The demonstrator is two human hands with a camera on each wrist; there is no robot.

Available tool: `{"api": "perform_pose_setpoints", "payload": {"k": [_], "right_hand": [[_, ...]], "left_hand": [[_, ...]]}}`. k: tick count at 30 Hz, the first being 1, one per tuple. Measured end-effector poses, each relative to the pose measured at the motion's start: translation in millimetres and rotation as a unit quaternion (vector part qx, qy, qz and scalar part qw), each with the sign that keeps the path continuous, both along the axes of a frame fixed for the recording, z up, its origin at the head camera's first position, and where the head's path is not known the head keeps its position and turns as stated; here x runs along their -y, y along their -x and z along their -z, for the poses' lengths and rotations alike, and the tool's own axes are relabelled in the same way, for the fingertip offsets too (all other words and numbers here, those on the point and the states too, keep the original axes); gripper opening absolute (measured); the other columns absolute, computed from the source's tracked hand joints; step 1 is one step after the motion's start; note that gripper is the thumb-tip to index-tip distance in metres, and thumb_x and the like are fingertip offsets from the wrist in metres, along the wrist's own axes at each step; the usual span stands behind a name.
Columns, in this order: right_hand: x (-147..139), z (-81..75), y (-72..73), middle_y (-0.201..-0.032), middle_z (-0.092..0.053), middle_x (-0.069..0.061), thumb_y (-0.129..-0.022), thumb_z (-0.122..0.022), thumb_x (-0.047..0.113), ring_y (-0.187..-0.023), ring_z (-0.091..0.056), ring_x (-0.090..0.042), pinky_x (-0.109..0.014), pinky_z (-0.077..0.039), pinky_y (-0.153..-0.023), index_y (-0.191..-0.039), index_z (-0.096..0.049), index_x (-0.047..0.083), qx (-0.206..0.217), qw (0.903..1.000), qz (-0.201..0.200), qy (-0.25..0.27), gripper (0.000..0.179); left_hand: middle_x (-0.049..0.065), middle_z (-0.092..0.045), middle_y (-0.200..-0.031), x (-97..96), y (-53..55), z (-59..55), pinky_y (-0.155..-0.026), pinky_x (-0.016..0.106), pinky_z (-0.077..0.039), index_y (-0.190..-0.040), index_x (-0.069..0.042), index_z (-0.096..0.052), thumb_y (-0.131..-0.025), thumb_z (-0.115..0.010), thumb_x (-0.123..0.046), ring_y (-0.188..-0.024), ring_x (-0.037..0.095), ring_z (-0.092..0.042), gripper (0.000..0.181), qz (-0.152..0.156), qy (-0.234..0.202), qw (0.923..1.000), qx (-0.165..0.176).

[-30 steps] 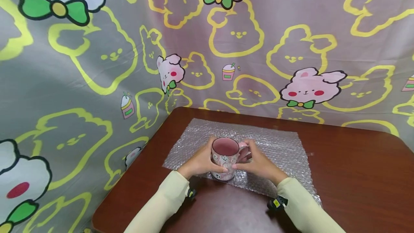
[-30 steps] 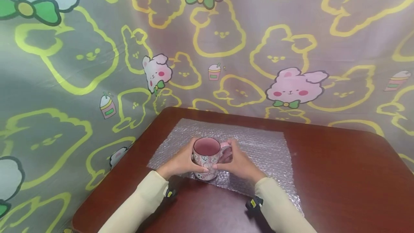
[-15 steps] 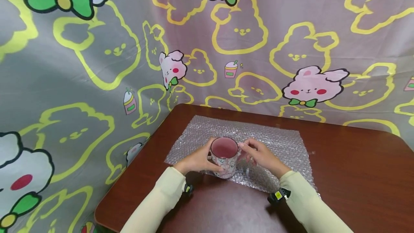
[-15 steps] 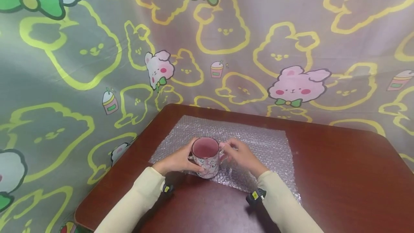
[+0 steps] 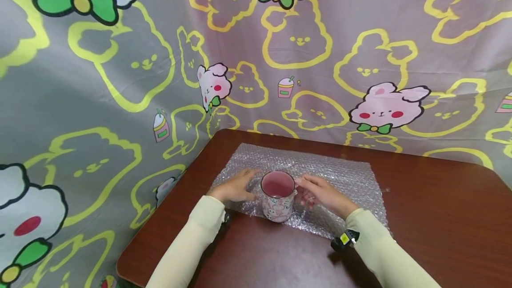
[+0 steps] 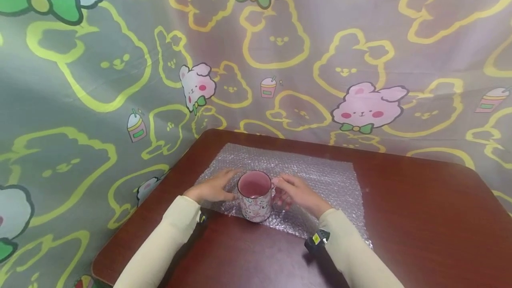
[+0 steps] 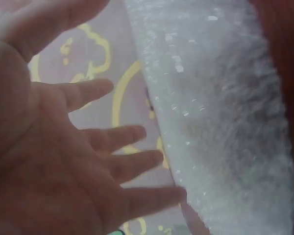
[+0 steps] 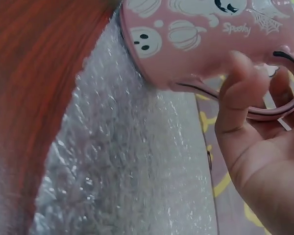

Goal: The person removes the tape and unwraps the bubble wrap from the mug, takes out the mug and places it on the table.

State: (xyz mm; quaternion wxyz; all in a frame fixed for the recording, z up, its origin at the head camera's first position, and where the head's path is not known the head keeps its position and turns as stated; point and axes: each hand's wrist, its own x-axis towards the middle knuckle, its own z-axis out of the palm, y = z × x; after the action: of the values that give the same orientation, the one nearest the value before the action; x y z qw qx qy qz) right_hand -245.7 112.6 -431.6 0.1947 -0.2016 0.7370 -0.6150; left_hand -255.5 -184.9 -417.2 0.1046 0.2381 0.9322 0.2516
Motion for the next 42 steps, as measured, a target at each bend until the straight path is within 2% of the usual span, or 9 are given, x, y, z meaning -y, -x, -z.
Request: {"api": "perform_pose_setpoints", "payload": {"k": [3, 6, 11, 16, 19, 23, 32, 37, 42], "right_hand": [[-5, 0.5, -4.6, -0.083, -0.060, -0.023, -0.099, -0.051, 0.038, -0.066, -0.054, -0.021, -0.028, -0.043, -0.055, -0.091, -0.048, -0.008, 0.011, 0.9998, -0.003, 0.016, 0.047], [-8, -1.1, -11.2, -0.084, -0.061, -0.018, -0.099, -0.052, 0.038, -0.063, -0.048, -0.016, -0.026, -0.039, -0.056, -0.091, -0.051, -0.006, 0.024, 0.9994, -0.003, 0.024, 0.045], [-13, -9.5, -24.5, -0.096, -0.065, -0.023, -0.100, -0.050, 0.036, -0.063, -0.045, -0.013, -0.026, -0.041, -0.059, -0.102, -0.058, -0.002, 0.024, 0.9992, 0.012, 0.029, 0.039], [-38, -23.4, -33.1, -0.082, -0.060, -0.011, -0.103, -0.045, 0.032, -0.063, -0.044, -0.013, -0.026, -0.041, -0.058, -0.104, -0.055, 0.001, 0.018, 0.9969, 0.045, 0.062, 0.033], [-65, -29.8, -38.0, -0.084, -0.061, -0.010, -0.104, -0.043, 0.033, -0.066, -0.046, -0.014, -0.027, -0.042, -0.059, -0.104, -0.055, 0.003, 0.004, 0.9945, 0.082, 0.065, 0.032], [-104, -34.2, -45.0, -0.098, -0.067, -0.017, -0.103, -0.042, 0.037, -0.071, -0.052, -0.014, -0.029, -0.047, -0.062, -0.109, -0.056, 0.001, -0.034, 0.9898, 0.133, 0.041, 0.039], [-166, -29.1, -59.2, -0.107, -0.068, -0.003, -0.103, -0.043, 0.036, -0.094, -0.066, -0.013, -0.029, -0.053, -0.071, -0.118, -0.060, 0.008, -0.046, 0.9814, 0.183, 0.036, 0.036], [-187, -21.7, -65.1, -0.102, -0.068, 0.002, -0.103, -0.044, 0.035, -0.089, -0.066, -0.011, -0.028, -0.054, -0.069, -0.112, -0.064, 0.014, -0.034, 0.9762, 0.210, 0.043, 0.031], [-205, -11.4, -67.7, -0.093, -0.068, 0.002, -0.103, -0.045, 0.030, -0.084, -0.066, -0.010, -0.028, -0.053, -0.067, -0.105, -0.067, 0.015, -0.016, 0.9689, 0.222, 0.108, 0.027]], "left_hand": [[0.027, -0.016, -0.155, -8.5, 2.3, 8.1, -0.106, 0.066, -0.020, -0.153, -0.016, -0.028, -0.083, -0.074, -0.038, -0.142, 0.046, -0.013, 0.087, -0.027, 0.059, 0.9978, -0.013], [0.025, -0.011, -0.157, -17.2, 2.6, 13.0, -0.101, 0.075, -0.015, -0.153, -0.021, -0.026, -0.084, -0.070, -0.042, -0.142, 0.049, -0.007, 0.084, -0.042, 0.100, 0.9939, -0.018], [0.024, -0.005, -0.158, -24.0, -1.1, 18.6, -0.096, 0.079, -0.012, -0.155, -0.024, -0.020, -0.084, -0.067, -0.051, -0.141, 0.051, -0.004, 0.089, -0.063, 0.129, 0.9897, 0.000], [0.021, 0.001, -0.159, -19.8, -6.9, 20.9, -0.098, 0.078, -0.008, -0.156, -0.024, -0.014, -0.078, -0.066, -0.065, -0.142, 0.049, -0.002, 0.102, -0.091, 0.142, 0.9854, 0.022], [0.020, 0.002, -0.159, -15.6, -8.8, 20.9, -0.099, 0.077, -0.005, -0.156, -0.024, -0.013, -0.077, -0.066, -0.066, -0.142, 0.048, 0.000, 0.105, -0.099, 0.144, 0.9841, 0.030], [0.021, 0.000, -0.159, -10.1, -7.5, 20.2, -0.098, 0.078, -0.006, -0.156, -0.023, -0.013, -0.076, -0.067, -0.067, -0.143, 0.047, 0.000, 0.106, -0.105, 0.150, 0.9827, 0.027], [0.022, -0.003, -0.159, 2.1, 2.2, 19.0, -0.097, 0.079, -0.006, -0.156, -0.020, -0.014, -0.074, -0.071, -0.064, -0.142, 0.049, 0.000, 0.109, -0.108, 0.143, 0.9833, 0.036], [0.023, -0.004, -0.159, 10.6, 8.3, 22.9, -0.098, 0.078, -0.006, -0.156, -0.018, -0.014, -0.072, -0.075, -0.061, -0.142, 0.049, 0.000, 0.112, -0.112, 0.131, 0.9839, 0.045], [0.023, -0.005, -0.159, 17.7, 15.0, 25.2, -0.096, 0.080, -0.007, -0.156, -0.017, -0.014, -0.071, -0.077, -0.058, -0.142, 0.049, -0.001, 0.114, -0.114, 0.128, 0.9838, 0.053]]}}
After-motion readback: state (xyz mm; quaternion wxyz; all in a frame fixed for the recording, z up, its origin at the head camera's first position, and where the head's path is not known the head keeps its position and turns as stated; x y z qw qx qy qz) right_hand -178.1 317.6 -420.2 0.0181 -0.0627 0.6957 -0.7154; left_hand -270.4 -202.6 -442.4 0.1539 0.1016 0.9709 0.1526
